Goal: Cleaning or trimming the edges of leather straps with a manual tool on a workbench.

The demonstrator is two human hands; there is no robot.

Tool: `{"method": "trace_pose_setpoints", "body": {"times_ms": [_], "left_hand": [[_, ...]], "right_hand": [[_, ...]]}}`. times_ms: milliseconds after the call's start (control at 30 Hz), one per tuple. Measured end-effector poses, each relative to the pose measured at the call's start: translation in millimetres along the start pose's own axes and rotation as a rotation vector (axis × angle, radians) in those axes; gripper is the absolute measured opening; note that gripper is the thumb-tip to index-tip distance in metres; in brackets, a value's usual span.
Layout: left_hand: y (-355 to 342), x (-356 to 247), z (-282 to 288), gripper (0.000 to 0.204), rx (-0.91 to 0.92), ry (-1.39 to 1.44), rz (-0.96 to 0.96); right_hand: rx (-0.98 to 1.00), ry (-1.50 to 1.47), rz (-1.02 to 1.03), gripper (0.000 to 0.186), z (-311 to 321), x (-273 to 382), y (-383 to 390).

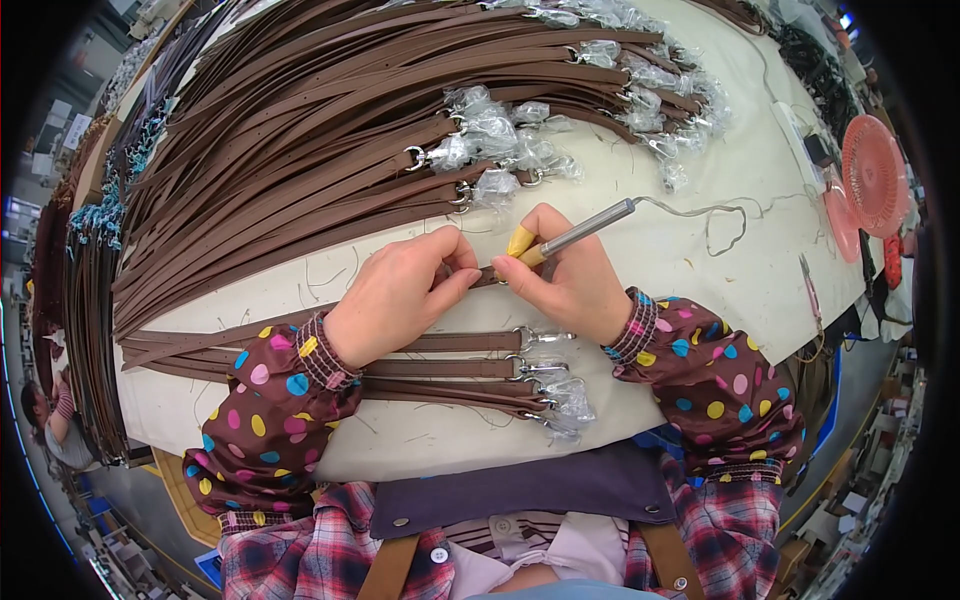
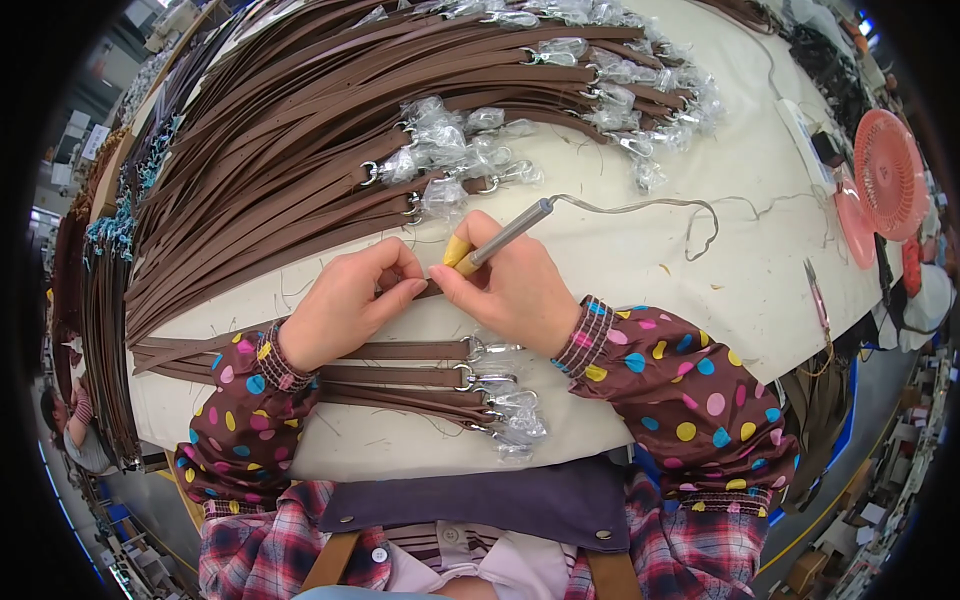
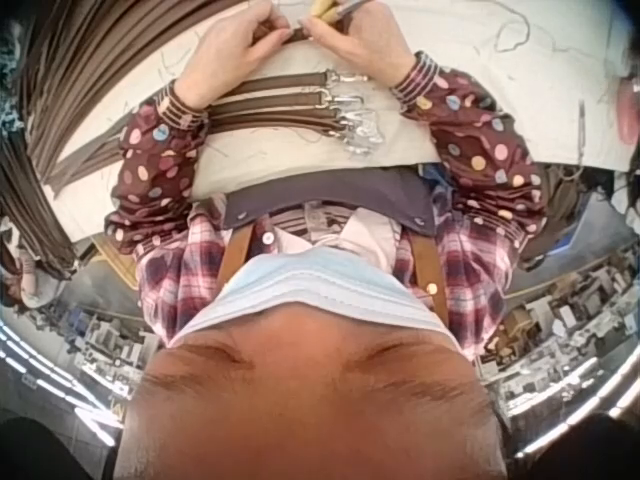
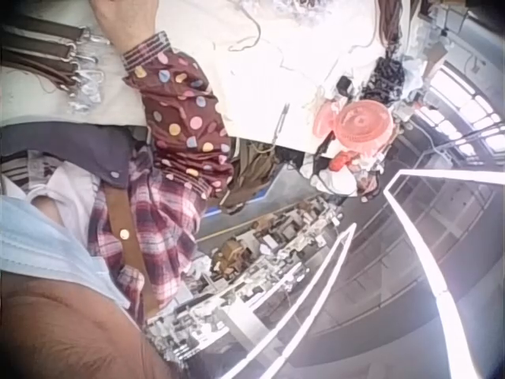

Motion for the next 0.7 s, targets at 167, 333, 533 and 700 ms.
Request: {"method": "trace_pose_setpoints", "body": {"times_ms": [167, 333, 533, 700], "left_hand": [[-1.4, 2.7, 0.9, 0.014, -0.017, 0.072, 0.014], [-10.9, -8.3, 0.1, 0.016, 0.019, -0.021, -0.024], [-23.8, -7.8, -7.3, 0.018, 0.042, -0.079, -0.026], [-21.5, -4.2, -4.8, 0.017, -0.005, -0.049, 0.033]], "right_hand": [[-0.048, -0.059, 0.018, 0.022, 2.9, 0.0, 0.6], [-0.203, -0.178, 0.053, 0.021, 16.1, -5.1, 0.0], [-0.200, -0.167, 0.038, 0.021, 18.5, -3.7, 0.9], [-0.153, -0.189, 0.025, 0.022, 13.8, -3.3, 1.1]]}}
Point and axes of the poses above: each hand's wrist, its own y-axis away from the middle knuckle, its own z-axis out of the back of the hand, x = y × z, the point moved 6 cm from there along -y, towards the middle knuckle, and after that the axes turned 11 degrees about y, right-handed, at the moved point
